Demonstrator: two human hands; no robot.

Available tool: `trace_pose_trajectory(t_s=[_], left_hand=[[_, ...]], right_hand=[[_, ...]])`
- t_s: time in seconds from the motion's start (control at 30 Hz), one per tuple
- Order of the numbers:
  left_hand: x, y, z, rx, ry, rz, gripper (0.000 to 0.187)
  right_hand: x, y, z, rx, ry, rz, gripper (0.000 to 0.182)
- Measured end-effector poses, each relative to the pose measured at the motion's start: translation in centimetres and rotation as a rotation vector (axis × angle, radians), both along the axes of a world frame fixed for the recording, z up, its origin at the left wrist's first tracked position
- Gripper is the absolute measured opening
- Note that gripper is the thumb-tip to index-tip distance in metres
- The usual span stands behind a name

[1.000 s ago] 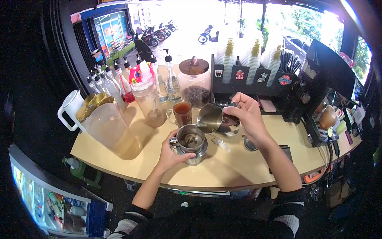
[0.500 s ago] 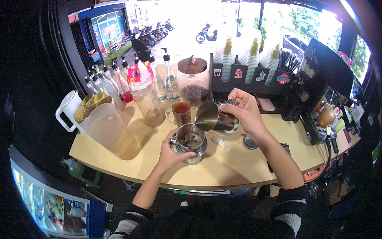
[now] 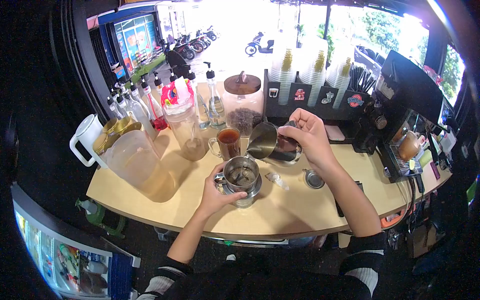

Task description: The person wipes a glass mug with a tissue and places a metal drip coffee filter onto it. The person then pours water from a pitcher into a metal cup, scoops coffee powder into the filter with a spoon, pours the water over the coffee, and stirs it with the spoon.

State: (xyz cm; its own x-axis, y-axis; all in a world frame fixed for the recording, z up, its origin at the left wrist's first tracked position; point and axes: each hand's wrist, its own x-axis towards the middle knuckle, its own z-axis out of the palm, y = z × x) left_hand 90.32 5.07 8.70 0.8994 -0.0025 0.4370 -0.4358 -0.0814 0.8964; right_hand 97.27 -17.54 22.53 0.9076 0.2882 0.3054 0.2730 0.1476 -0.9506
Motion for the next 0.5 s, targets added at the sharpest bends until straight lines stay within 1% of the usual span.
trace_pose_trajectory(t_s=[0.2,0.37,0.5], left_hand=[[0.1,0.1,-0.3,0.001,-0.008,0.0,0.08],[0.2,0.1,-0.4,0.02,-0.02,0.004,0.08],[-0.1,0.0,0.0,0.002,0.004,0.003,0.08]], right_hand=[[0.0,0.8,0.4,0.014,-0.038,-0.024,0.019],[-0.3,1.4,0.7,0.041,-0.02,0.025,0.019],[-0.2,1.8,0.6,0.033,-0.024,0.019,0.019]])
